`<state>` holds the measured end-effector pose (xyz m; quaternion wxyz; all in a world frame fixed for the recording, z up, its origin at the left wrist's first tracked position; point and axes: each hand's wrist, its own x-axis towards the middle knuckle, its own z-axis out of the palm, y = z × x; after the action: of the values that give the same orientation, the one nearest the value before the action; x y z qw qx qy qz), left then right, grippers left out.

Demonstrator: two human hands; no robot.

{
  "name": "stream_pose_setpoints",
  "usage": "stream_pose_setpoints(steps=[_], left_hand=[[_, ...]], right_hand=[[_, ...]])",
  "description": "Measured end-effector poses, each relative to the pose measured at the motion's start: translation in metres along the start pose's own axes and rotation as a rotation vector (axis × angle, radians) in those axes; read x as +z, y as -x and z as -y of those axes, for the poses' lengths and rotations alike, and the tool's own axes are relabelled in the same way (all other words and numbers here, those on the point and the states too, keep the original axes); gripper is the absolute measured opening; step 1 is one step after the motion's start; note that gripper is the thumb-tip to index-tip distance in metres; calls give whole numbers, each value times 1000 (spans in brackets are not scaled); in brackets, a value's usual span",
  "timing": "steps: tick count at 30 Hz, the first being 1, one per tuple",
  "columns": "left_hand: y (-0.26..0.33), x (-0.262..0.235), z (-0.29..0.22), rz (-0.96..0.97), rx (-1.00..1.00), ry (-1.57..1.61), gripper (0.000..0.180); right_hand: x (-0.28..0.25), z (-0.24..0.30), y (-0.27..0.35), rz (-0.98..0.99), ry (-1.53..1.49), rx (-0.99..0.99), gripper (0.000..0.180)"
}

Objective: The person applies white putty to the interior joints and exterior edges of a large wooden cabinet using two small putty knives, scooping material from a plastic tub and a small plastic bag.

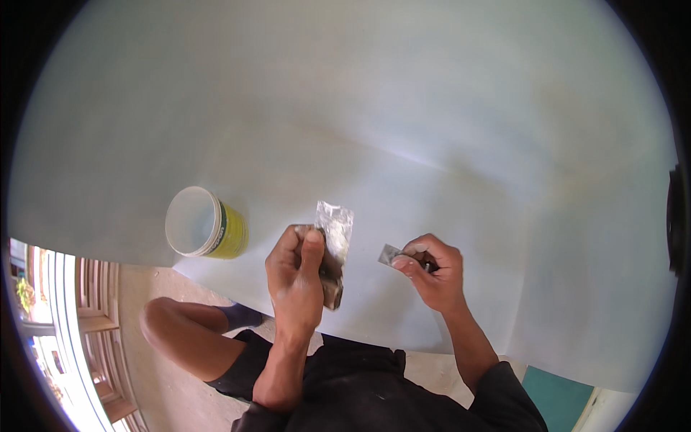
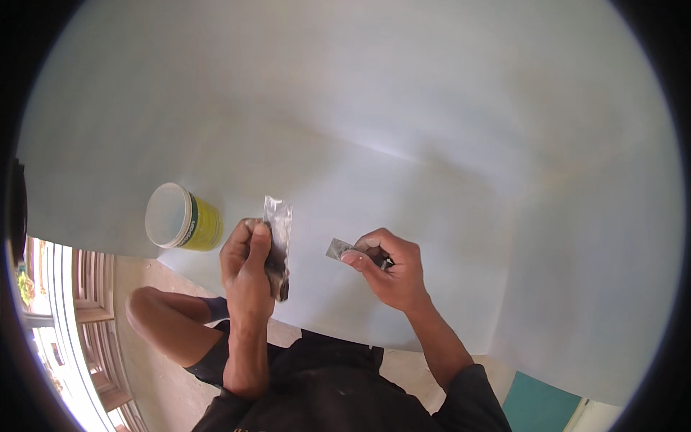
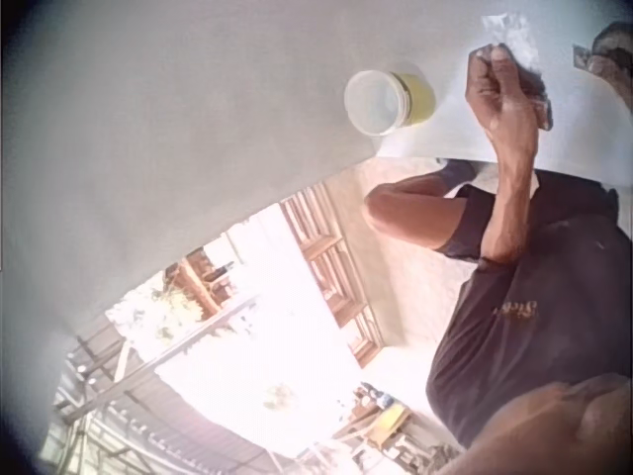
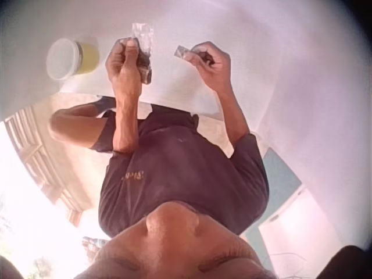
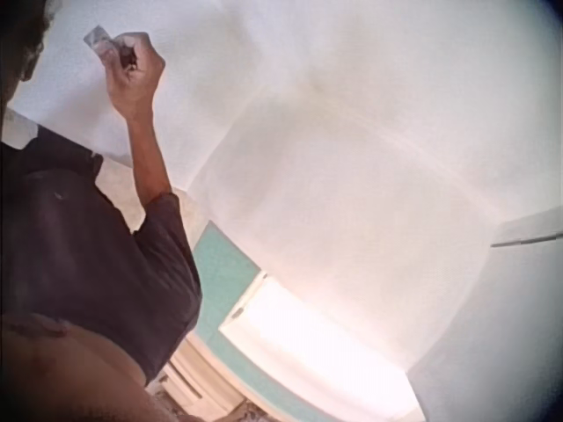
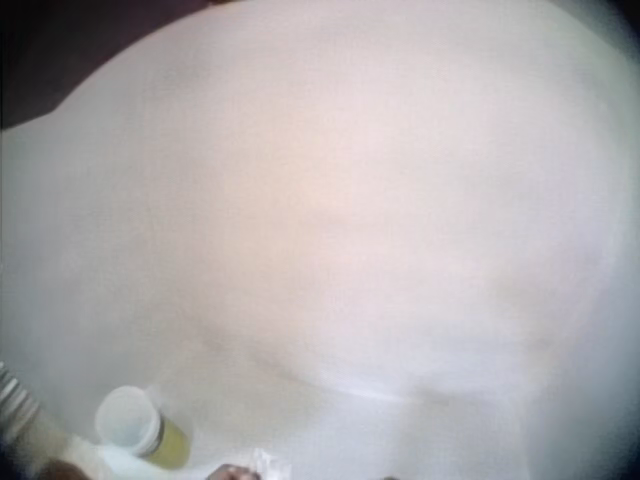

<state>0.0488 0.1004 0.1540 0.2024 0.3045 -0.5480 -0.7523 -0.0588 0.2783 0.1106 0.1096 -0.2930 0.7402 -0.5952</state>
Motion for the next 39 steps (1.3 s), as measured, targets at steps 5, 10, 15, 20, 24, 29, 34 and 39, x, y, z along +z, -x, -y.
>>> stream_pose_setpoints(steps=[5, 10, 15, 20, 24, 29, 34, 39], left_hand=[[-5, 4, 16, 11, 6, 61, 26], [-5, -1, 11, -9, -56, 58, 26], [-10, -4, 19, -58, -21, 32, 26], [-12, 2, 31, -59, -130, 101, 25], [-9, 3, 27, -23, -187, 182, 25], [-12, -7, 30, -50, 13, -29, 23], [-5, 3, 27, -127, 291, -307, 20], [4, 16, 25, -131, 337, -426, 17]], right_hand=[[20, 47, -10, 172, -79, -112, 26], [11, 2, -1, 76, 105, 101, 27], [11, 28, -8, 90, -73, 37, 12], [34, 28, -10, -56, 203, -517, 26], [32, -14, 0, 41, 383, -650, 36], [-10, -18, 3, -44, 368, -382, 23], [-21, 38, -9, -52, -138, 146, 9], [-8, 38, -6, -20, -137, 195, 14]])
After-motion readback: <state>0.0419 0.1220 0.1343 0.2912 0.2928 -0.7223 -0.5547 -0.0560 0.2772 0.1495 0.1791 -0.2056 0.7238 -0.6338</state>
